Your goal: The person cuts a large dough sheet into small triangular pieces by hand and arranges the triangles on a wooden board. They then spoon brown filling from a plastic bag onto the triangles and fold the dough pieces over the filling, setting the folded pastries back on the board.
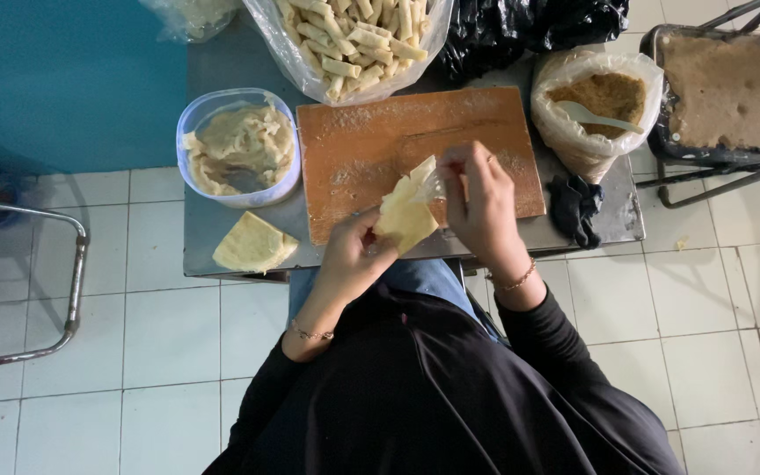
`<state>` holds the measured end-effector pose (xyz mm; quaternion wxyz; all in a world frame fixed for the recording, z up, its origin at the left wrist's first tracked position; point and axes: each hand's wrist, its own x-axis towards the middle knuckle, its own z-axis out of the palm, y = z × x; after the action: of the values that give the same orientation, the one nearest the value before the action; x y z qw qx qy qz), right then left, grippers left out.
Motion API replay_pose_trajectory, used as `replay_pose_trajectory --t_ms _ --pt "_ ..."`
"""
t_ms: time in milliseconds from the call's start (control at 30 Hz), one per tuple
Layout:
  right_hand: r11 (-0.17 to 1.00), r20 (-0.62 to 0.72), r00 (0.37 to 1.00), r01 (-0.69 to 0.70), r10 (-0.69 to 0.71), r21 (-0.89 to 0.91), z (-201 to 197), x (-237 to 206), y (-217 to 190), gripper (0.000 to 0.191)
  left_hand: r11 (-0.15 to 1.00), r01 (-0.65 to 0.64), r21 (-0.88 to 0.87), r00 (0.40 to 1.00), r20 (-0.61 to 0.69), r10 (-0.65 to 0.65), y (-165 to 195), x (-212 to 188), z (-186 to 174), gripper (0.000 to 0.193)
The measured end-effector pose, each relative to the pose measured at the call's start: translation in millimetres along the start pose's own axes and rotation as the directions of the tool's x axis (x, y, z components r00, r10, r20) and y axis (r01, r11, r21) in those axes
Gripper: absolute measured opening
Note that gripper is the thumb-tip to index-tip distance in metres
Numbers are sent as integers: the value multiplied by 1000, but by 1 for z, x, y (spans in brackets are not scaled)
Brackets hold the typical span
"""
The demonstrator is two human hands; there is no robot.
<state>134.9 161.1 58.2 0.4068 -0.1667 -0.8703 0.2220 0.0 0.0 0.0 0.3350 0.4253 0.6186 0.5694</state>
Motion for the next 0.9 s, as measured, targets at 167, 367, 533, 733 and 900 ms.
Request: replay_pose_trajectory --t_ms 167,367,533,733,900 --pt "974 -37 983 -170 178 151 -16 7 -2 4 980 20 -198 1000 11 -18 -20 -1 4 40" --pt "967 -101 974 -182 202 180 -21 5 6 7 849 -8 -529 997 -73 -36 -25 6 4 53" --pt "996 -38 998 43 -46 -77 -1 5 29 15 746 -140 -651 971 -239 -26 -15 5 -15 53" --pt "994 342 940 53 -15 -100 5 -3 30 30 656 -170 -735 950 -300 -90 -8 5 -26 48" --pt "998 226 973 -34 46 -56 -9 5 24 26 657 -156 -737 952 -290 -100 -12 4 -25 50"
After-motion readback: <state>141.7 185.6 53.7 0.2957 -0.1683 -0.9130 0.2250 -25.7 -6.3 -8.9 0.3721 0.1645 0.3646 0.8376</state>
